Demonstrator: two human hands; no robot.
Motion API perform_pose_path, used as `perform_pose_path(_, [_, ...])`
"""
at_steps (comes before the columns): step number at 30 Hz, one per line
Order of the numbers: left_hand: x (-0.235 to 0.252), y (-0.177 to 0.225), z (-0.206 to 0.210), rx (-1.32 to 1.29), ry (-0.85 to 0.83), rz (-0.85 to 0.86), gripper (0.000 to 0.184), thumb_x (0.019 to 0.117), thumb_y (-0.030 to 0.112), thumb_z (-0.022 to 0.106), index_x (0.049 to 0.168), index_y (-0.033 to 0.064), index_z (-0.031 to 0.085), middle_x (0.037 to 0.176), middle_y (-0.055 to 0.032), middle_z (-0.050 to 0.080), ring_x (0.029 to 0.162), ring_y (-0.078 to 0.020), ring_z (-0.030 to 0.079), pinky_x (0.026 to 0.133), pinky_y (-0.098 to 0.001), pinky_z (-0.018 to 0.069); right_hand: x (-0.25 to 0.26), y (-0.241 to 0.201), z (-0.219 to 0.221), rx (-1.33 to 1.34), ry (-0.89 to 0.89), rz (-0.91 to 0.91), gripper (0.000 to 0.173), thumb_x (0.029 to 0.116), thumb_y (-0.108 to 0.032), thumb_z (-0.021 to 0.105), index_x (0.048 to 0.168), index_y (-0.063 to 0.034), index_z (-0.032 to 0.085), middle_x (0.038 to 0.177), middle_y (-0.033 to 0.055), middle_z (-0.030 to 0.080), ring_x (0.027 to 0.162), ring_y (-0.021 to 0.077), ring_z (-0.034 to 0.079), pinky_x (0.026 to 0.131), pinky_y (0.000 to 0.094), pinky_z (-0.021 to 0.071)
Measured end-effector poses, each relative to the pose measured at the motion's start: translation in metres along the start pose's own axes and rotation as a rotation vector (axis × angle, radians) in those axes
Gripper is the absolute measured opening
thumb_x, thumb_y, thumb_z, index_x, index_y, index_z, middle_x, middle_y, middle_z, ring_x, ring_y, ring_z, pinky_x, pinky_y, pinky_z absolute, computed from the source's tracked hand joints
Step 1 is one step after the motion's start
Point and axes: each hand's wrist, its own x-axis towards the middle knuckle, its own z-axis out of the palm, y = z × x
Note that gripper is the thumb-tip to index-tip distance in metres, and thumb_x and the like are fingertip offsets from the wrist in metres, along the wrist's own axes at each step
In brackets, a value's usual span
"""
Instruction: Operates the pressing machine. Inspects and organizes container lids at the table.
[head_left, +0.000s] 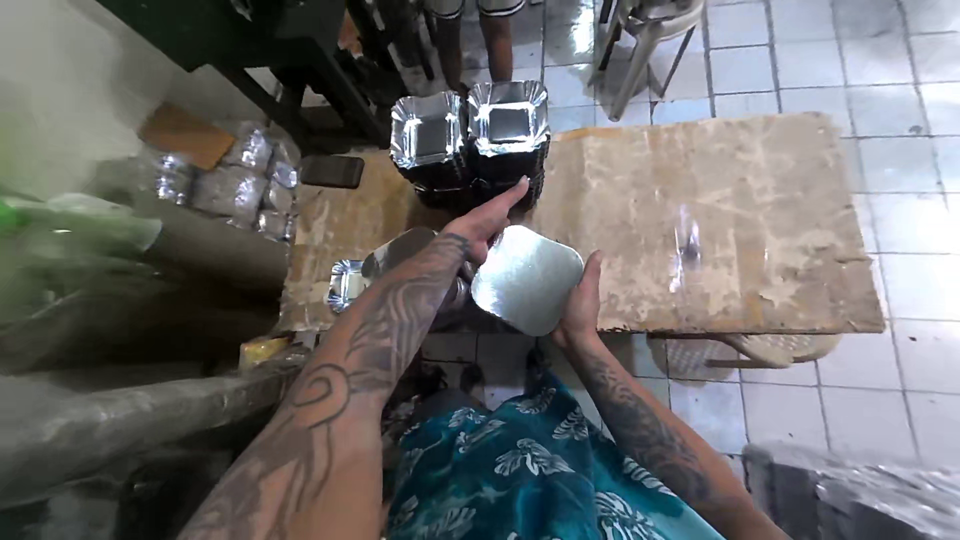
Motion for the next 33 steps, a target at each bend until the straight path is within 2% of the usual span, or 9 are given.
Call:
perform_pose_path(5, [-0.035,0.002,-0.019,0.040,-0.026,0.348,0.066,0.1044,0.061,0.041,0.147,0.0112,0.050,0.142,-0.0119,0.059,0.130,-0.0245,0.058,0.105,-0.0501,0.0509,-0.031,-0.028,-0.029,-0.470,0.066,-0.442,0.089,0.1014,-0.055,0.050,0.163,-0.0062,0.010,0.165,0.0221,0.024,0.148,0.0282,0.037,0.117,0.0478,0.0398])
perform_pose_path(7, [-0.068,-0.003,-0.047,0.155,-0.178,0.595,0.051,0.1086,0.045,0.043,0.144,0.0095,0.051,0.137,-0.0082,0.061,0.125,-0.0173,0.060,0.105,-0.0441,0.0506,-0.052,-0.047,-0.024,-0.791,-0.128,-0.831,0.073,0.0983,-0.038,0.065,0.144,0.0131,0.041,0.138,0.0320,0.053,0.128,0.0320,0.056,0.112,0.0463,0.0457])
perform_pose_path(10, [-0.116,-0.034,-0.090,0.181,-0.245,0.771,0.054,0.1074,0.032,0.048,0.153,0.0044,0.038,0.141,-0.0048,0.059,0.125,-0.0079,0.058,0.108,-0.0327,0.0483,-0.054,-0.065,0.017,-1.534,-0.554,-1.139,0.065,0.0883,-0.065,0.066,0.107,-0.0025,0.074,0.099,0.0106,0.075,0.099,0.0268,0.071,0.119,0.0578,0.0337])
perform_pose_path(12, [-0.133,-0.070,-0.117,0.072,-0.182,0.773,0.056,0.1044,0.031,0.053,0.153,0.0072,0.038,0.131,0.0006,0.064,0.113,-0.0035,0.063,0.099,-0.0266,0.0538,-0.046,-0.057,0.039,-1.930,-0.689,-0.959,0.063,0.0835,-0.072,0.065,0.099,-0.0124,0.075,0.093,0.0039,0.074,0.099,0.0257,0.070,0.121,0.0584,0.0286])
perform_pose_path(16, [-0.135,-0.144,-0.176,-0.222,-0.223,0.802,0.049,0.0958,0.036,0.067,0.140,0.0168,0.057,0.111,0.0047,0.070,0.093,-0.0052,0.068,0.083,-0.0243,0.0592,-0.045,-0.056,0.041,-1.849,-0.788,-0.632,0.024,0.0920,-0.037,0.071,0.086,-0.0148,0.078,0.080,0.0030,0.072,0.083,0.0221,0.070,0.087,0.0502,0.0560])
perform_pose_path(19, [-0.131,-0.183,-0.203,-0.414,-0.172,0.817,0.043,0.0915,0.037,0.073,0.131,0.0201,0.065,0.103,0.0082,0.070,0.093,-0.0051,0.068,0.087,-0.0271,0.0589,-0.038,-0.076,0.034,-1.667,-0.932,-0.422,0.030,0.1014,-0.034,0.062,0.094,-0.0112,0.079,0.092,0.0031,0.076,0.102,0.0183,0.070,0.113,0.0487,0.0439])
perform_pose_path(22, [-0.131,-0.197,-0.210,-0.482,-0.151,0.841,0.040,0.0899,0.038,0.075,0.126,0.0218,0.069,0.107,0.0078,0.070,0.098,-0.0065,0.068,0.089,-0.0296,0.0593,-0.029,-0.081,0.034,-1.652,-1.026,-0.378,0.033,0.1042,-0.036,0.057,0.099,-0.0114,0.078,0.094,0.0027,0.074,0.099,0.0163,0.068,0.100,0.0442,0.0507])
perform_pose_path(27, [-0.133,-0.181,-0.181,-0.413,-0.081,0.824,0.040,0.0902,0.034,0.076,0.127,0.0225,0.066,0.100,0.0132,0.069,0.090,-0.0016,0.067,0.087,-0.0242,0.0585,-0.028,-0.076,0.028,-1.601,-1.052,-0.464,0.032,0.1040,-0.033,0.059,0.100,-0.0075,0.078,0.097,0.0046,0.076,0.103,0.0147,0.069,0.123,0.0468,0.0282])
perform_pose_path(33, [-0.130,-0.142,-0.140,0.006,-0.104,0.833,0.050,0.0968,0.029,0.067,0.141,0.0138,0.050,0.095,0.0092,0.072,0.081,-0.0018,0.069,0.075,-0.0226,0.0596,-0.027,-0.076,0.027,-1.607,-1.054,-0.462,0.034,0.1057,-0.033,0.056,0.099,-0.0076,0.078,0.093,0.0037,0.075,0.099,0.0136,0.070,0.125,0.0486,0.0254])
